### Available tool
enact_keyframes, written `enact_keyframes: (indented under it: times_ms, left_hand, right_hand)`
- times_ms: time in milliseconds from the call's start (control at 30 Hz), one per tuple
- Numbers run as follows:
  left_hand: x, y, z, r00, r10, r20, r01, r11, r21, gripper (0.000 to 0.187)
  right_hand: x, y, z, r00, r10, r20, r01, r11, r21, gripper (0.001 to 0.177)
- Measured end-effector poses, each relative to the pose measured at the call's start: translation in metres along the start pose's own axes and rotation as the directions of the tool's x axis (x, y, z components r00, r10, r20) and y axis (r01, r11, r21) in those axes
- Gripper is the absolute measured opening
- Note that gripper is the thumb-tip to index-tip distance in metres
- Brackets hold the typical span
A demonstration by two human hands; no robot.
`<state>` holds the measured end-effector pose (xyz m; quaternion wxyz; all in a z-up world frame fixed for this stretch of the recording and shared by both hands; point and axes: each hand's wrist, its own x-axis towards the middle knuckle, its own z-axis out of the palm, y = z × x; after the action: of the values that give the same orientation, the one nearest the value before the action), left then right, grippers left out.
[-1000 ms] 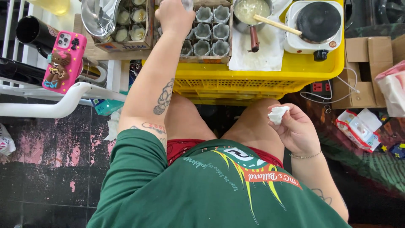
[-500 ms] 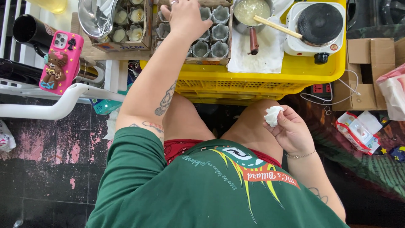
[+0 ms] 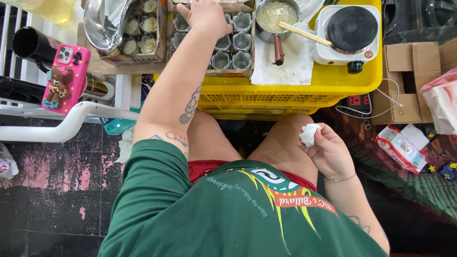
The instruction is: Cleaning and preparing candle molds using melted wax and tissues.
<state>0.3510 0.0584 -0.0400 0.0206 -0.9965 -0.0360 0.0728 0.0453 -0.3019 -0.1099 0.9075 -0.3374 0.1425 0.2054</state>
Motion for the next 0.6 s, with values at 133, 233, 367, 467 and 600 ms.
enact_keyframes:
  times_ms: [133,233,367,467,600]
  left_hand:
    - [0.009,0.002,0.006,0.997,-0.062,0.044,0.064,0.997,-0.042,0.079]
    - [0.009,0.005,0.005,0.998,-0.069,0.0,0.069,0.997,-0.039,0.086]
    - [0.006,-0.003,0.021,0.993,-0.03,-0.115,0.029,1.0,-0.011,0.084]
    - [-0.003,-0.015,0.02,0.932,0.021,-0.363,-0.076,0.988,-0.137,0.07]
    - [-0.065,-0.016,-0.016,0.878,0.093,-0.471,-0.245,0.93,-0.273,0.054]
  right_hand:
    - [-0.002,0.003,0.004,1.0,0.003,0.008,-0.003,1.0,-0.002,0.014]
    - [-0.002,0.003,0.005,1.0,0.002,0.026,-0.002,1.0,-0.011,0.015]
    - [-0.003,0.003,-0.002,1.0,0.008,-0.013,-0.008,1.0,-0.02,0.017]
    - [-0.005,0.002,0.001,0.999,0.003,-0.036,-0.004,1.0,-0.025,0.016]
    - [-0.004,0.001,0.008,1.0,-0.004,0.006,0.004,1.0,-0.012,0.018]
